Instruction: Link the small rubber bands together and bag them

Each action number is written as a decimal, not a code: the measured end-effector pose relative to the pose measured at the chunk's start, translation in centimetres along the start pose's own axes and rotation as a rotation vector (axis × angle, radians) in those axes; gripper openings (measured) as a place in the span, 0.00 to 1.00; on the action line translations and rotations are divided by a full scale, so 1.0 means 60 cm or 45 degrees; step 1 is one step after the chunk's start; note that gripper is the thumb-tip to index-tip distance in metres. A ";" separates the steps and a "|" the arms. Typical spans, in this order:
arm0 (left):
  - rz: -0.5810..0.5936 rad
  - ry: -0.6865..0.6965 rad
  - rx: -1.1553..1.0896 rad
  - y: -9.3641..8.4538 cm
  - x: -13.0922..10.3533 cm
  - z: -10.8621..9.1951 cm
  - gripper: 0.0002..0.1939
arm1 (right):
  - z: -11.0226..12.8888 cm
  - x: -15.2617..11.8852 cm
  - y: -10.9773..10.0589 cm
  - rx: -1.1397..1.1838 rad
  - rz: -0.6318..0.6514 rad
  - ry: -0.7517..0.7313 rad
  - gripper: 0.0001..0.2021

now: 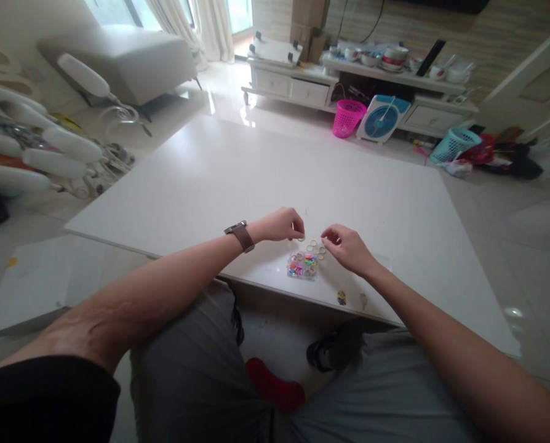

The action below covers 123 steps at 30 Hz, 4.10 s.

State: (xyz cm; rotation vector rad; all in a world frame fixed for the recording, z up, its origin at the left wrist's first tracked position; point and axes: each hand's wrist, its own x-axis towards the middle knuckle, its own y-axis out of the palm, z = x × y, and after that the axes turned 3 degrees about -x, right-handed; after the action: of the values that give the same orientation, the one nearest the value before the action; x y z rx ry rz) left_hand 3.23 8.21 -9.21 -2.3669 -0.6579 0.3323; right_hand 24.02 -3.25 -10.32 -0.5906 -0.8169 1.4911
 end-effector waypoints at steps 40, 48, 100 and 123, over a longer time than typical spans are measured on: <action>-0.656 -0.042 0.323 -0.105 0.190 0.106 0.09 | 0.008 0.001 -0.069 -0.069 -0.009 -0.127 0.05; -0.041 -0.041 -0.046 -0.031 0.033 -0.019 0.06 | 0.006 -0.010 -0.069 -0.200 0.055 -0.175 0.04; 0.404 0.124 0.194 0.026 -0.002 -0.033 0.21 | 0.040 -0.043 -0.055 -0.197 0.406 -0.300 0.05; 0.209 0.117 0.242 -0.008 0.001 -0.003 0.12 | -0.018 -0.020 -0.030 -0.364 0.454 -0.060 0.05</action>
State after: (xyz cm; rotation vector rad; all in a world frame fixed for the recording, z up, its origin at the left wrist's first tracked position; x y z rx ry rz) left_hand 3.15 8.48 -8.76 -2.2429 -0.3732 0.3394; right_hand 26.08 -4.33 -9.73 -0.9563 -1.0090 1.7275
